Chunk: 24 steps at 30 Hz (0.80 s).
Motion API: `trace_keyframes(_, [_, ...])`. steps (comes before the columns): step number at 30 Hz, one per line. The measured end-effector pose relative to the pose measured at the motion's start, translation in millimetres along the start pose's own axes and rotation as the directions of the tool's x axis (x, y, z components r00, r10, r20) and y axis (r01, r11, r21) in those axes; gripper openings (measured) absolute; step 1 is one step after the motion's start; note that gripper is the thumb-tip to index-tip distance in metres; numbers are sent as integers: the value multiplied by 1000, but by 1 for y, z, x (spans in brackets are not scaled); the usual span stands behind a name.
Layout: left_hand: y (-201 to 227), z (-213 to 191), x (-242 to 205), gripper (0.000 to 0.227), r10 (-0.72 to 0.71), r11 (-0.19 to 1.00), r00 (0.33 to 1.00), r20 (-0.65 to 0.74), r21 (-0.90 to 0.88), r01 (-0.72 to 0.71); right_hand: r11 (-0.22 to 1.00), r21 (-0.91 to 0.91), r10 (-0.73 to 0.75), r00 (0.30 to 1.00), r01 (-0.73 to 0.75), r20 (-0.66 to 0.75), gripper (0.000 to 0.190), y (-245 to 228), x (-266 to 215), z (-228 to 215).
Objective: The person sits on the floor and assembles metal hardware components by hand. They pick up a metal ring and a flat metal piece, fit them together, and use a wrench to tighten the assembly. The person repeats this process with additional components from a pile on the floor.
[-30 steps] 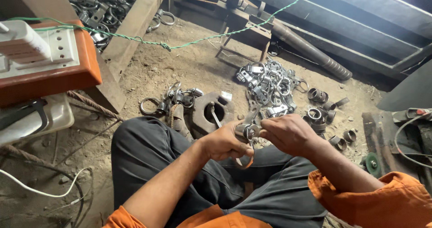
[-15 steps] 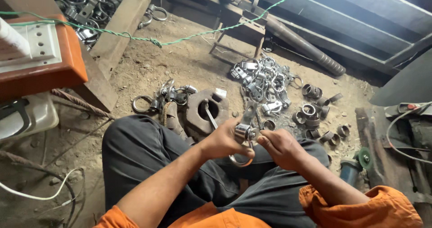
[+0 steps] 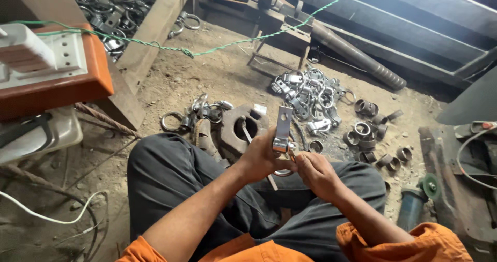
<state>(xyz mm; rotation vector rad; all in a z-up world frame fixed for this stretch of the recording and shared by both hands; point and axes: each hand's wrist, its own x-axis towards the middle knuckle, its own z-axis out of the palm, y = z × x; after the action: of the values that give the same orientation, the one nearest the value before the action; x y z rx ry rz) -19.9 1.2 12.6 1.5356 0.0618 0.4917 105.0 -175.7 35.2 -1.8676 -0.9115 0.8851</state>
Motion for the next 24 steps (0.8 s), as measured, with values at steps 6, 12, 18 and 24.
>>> trace_keyframes(6, [-22,-9,7,52,-103,910,991,86,-394,129,973,17,-224,960,230,-169,30,29,14,14])
trace_keyframes(12, [-50,-2,8,35,-271,821,961,55,-508,261,817,567,13,980,105,-199,24,71,24,48])
trace_keyframes(18, [-40,1,12,28,-15,968,995,-95,249,39,597,802,220,966,-25,-133,22,72,28,46])
trace_keyframes(24, [-17,3,15,49,84,952,984,-159,305,-32,559,829,201,973,-15,-117,21,66,29,45])
